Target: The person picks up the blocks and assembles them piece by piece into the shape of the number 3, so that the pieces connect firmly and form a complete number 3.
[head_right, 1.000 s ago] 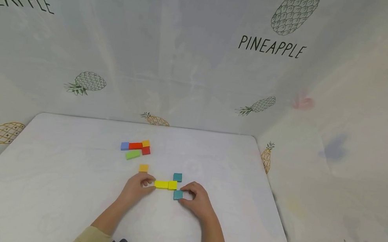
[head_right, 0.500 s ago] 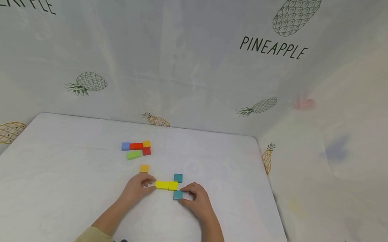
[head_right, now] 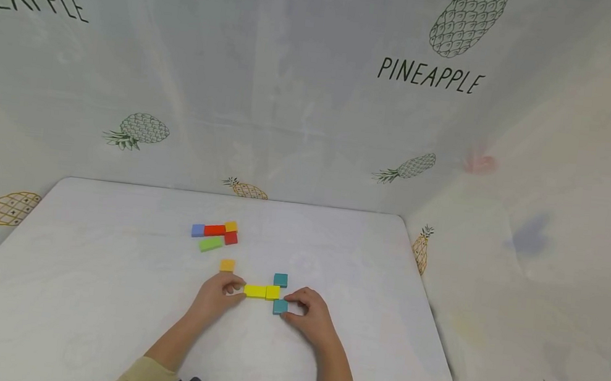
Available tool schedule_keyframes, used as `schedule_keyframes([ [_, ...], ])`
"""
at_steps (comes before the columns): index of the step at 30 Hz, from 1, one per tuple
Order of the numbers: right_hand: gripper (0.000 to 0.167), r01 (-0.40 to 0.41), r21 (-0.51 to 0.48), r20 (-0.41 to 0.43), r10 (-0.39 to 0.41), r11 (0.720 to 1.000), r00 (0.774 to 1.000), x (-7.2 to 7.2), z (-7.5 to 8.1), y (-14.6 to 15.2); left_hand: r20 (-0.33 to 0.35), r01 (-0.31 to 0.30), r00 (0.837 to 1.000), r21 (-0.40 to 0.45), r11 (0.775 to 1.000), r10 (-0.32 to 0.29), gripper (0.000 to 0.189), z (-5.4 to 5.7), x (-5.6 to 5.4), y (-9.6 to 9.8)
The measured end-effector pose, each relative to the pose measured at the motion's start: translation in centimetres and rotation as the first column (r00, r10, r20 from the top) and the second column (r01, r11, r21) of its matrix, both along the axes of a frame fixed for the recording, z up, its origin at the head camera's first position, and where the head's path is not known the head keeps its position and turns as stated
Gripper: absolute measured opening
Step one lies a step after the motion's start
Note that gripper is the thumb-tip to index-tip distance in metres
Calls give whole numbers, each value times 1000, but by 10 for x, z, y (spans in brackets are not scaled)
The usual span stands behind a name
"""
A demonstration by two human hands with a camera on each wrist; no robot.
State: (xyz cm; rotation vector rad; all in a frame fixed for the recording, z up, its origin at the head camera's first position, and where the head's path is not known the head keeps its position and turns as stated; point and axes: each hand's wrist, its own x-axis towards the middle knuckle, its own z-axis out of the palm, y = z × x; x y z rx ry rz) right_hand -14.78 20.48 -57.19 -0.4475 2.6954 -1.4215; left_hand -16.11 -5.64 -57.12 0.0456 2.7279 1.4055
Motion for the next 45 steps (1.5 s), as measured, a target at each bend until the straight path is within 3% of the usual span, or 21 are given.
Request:
schedule_keyframes([
  [12,26,4,10,13,-4,1000,1000,0,1,-1,6,7,1000,9,1000,-7,23,2,0,0],
  [21,27,51,-26,27,-51,998,998,1,1,0,41,34,998,105,994,-39,32,4,-3,-7],
  [28,27,87,-51,24,-86,995,996,2,-2,1,-37,-13,999,67,998,15,35,9,-12,-21],
  [37,28,108,-51,29,-106,993,994,3,-4,2,-28,-62,998,-21,998,62,39,15,-25,-37],
  [45,27,115,-47,24,-114,992,993,2,-4,1,-34,-67,997,-40,997,65,46,9,-34,-49],
])
